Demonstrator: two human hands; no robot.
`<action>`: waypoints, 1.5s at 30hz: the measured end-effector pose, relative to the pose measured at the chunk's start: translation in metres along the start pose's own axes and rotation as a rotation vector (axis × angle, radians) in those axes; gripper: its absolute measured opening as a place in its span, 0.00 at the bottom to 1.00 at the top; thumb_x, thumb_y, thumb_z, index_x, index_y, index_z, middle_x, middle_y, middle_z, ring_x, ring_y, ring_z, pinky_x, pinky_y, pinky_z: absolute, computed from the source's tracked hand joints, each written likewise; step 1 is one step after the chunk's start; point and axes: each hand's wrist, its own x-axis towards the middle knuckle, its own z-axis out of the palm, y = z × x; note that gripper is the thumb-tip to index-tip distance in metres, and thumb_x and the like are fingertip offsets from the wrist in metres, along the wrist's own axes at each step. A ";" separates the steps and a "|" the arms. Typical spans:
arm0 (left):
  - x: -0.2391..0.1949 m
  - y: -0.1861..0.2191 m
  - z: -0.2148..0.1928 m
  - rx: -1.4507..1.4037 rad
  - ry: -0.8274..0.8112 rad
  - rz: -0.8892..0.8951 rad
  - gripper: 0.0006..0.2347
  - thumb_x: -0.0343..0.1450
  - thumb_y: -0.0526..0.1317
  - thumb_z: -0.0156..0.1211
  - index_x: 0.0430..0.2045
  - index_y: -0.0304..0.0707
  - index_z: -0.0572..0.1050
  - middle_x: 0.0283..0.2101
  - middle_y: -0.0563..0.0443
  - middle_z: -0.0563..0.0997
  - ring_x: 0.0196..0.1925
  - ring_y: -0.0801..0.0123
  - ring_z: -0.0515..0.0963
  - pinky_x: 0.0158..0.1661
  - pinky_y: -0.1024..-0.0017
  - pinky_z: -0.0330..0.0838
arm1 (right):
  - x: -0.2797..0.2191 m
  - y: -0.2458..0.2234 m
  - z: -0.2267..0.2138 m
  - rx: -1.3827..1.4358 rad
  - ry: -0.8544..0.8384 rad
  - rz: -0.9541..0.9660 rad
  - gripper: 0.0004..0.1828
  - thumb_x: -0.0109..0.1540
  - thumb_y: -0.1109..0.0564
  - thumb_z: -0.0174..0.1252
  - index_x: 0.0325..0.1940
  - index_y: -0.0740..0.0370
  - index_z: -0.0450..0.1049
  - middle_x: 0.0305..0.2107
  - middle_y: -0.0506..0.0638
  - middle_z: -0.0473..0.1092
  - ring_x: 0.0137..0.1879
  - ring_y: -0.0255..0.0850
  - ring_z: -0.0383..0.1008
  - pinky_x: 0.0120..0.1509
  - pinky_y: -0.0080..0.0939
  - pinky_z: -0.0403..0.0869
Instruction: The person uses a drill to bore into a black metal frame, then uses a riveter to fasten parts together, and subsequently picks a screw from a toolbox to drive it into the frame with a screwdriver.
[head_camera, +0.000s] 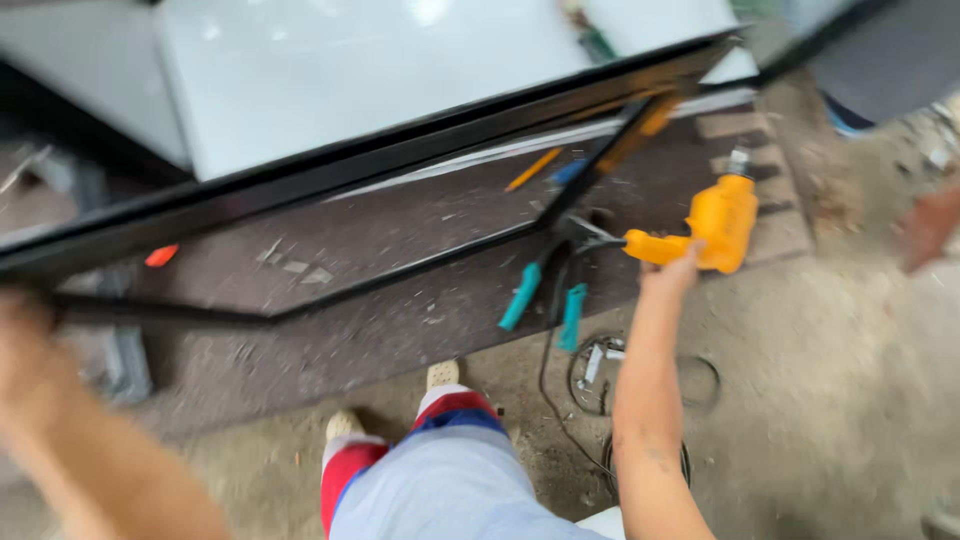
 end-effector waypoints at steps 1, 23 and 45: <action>0.000 0.000 -0.005 0.015 0.021 0.009 0.21 0.85 0.52 0.47 0.56 0.26 0.72 0.42 0.44 0.80 0.36 0.69 0.77 0.39 0.74 0.70 | -0.010 -0.003 -0.005 -0.071 0.016 0.030 0.23 0.66 0.43 0.56 0.60 0.57 0.66 0.46 0.55 0.73 0.51 0.55 0.78 0.52 0.66 0.81; 0.043 0.034 -0.021 -0.673 -0.634 -0.231 0.15 0.82 0.41 0.48 0.58 0.30 0.72 0.48 0.49 0.81 0.45 0.77 0.77 0.50 0.78 0.74 | -0.376 0.306 0.170 -1.915 -0.962 -0.710 0.06 0.57 0.54 0.67 0.37 0.52 0.81 0.38 0.53 0.79 0.44 0.55 0.78 0.48 0.57 0.76; 0.045 0.010 0.002 -0.895 -0.745 -0.118 0.22 0.82 0.53 0.46 0.60 0.31 0.72 0.46 0.49 0.81 0.39 0.75 0.78 0.42 0.76 0.75 | -0.622 0.099 0.249 -0.944 -0.716 -1.414 0.05 0.63 0.68 0.64 0.40 0.64 0.75 0.30 0.49 0.69 0.30 0.34 0.71 0.32 0.34 0.69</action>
